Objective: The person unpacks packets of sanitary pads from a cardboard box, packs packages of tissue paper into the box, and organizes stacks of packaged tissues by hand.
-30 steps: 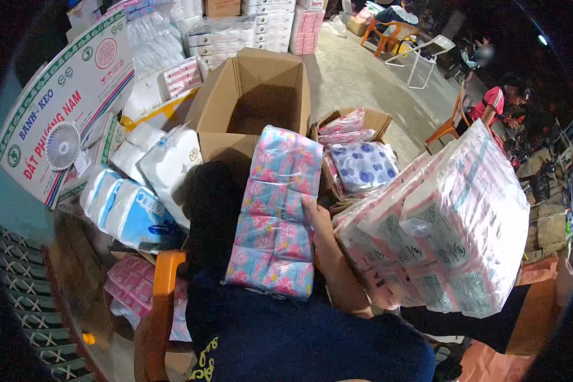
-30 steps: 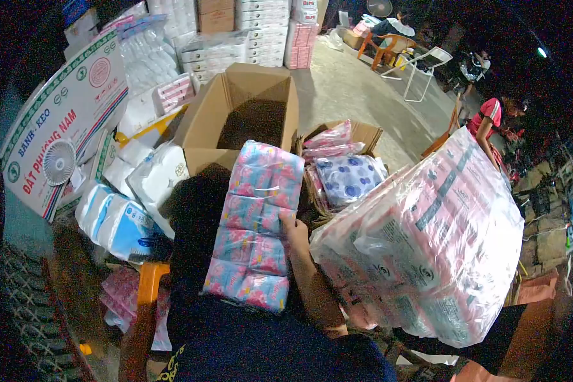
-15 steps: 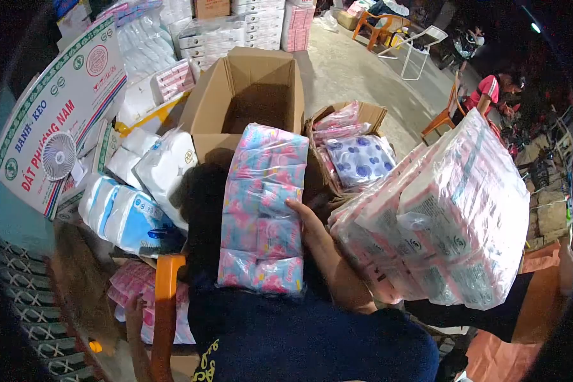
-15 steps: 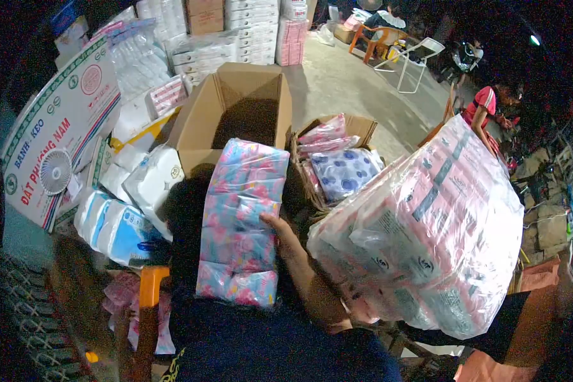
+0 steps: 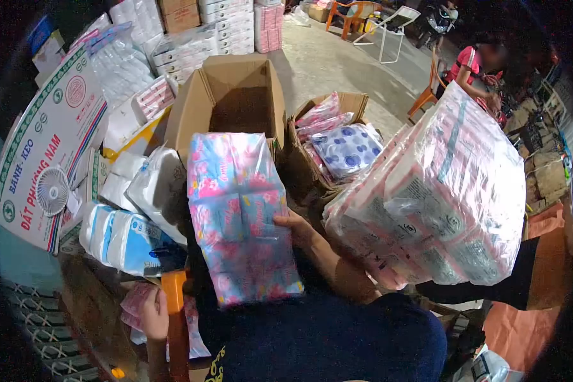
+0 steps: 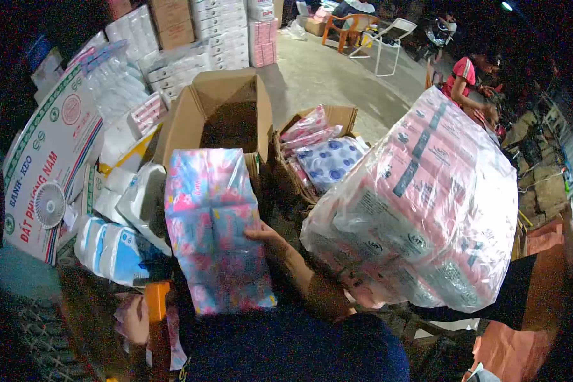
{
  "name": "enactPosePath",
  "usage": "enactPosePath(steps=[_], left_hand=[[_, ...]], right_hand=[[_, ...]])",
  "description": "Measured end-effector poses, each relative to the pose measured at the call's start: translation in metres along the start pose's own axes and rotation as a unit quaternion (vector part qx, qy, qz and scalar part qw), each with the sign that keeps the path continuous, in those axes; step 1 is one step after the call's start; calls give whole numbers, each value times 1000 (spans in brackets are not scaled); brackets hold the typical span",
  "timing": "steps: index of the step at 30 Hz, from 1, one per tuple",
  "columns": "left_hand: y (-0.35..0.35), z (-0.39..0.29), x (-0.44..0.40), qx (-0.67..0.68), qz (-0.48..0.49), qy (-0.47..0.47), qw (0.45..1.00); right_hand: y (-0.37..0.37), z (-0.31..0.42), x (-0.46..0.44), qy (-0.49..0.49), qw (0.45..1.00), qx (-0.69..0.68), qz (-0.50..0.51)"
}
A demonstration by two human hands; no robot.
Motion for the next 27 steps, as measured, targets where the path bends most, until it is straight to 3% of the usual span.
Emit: enactPosePath(steps=[1,5,7,8,9,11,12,13,14,16,17,20,23,24,25,26,27], left_hand=[[3,-10,-5,60,-82,-43,994],[1,-49,-25,73,-40,-114,990],[-14,-61,-31,357,-28,-84,930],[-21,-56,-33,429,30,-32,902],[-25,-60,-37,430,26,-28,902],[-37,-76,-52,585,-13,-41,810],[-50,-74,-59,575,-82,15,814],[-53,-72,-66,575,-86,18,814],[-52,-72,-76,512,-56,6,857],[-54,-72,-95,391,-51,-34,918],[-56,-75,-97,335,-79,-53,937],[-40,-96,-87,260,-150,-150,942],[-13,-91,-66,243,-199,-205,927],[1,-96,-57,364,-195,-128,901],[19,-96,-48,375,-222,-110,893],[42,-98,-42,359,-269,-100,888],[61,-94,-33,367,-304,-76,876]], right_hand=[[0,1,2,2,1000,20,21],[15,-4,10,-28,997,69,-5],[40,-16,0,-35,986,162,8],[43,-18,0,-38,986,162,10],[27,-10,3,-25,978,205,25],[-10,1,10,-14,968,248,44],[-32,5,12,6,984,176,25],[-42,6,12,25,994,103,6],[-43,5,9,21,994,103,9],[-39,-2,3,-83,989,-47,-113],[-30,-7,-2,-98,988,-44,-108],[10,-20,-19,-39,978,7,-206],[49,-22,-28,-24,972,71,-224],[61,-25,-31,-10,973,83,-217],[66,-24,-34,19,977,79,-195],[63,-22,-36,-3,991,47,-124],[36,-14,-32,-27,992,27,-124]])
Point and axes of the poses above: each hand's wrist, its own x-axis away from the middle knuckle, its own y-axis out of the back of the hand, z = x × y, the point moved 1 cm from there along -x, towards the middle knuckle, and after that the axes turned 14 degrees about -y, right-handed, at the moved point
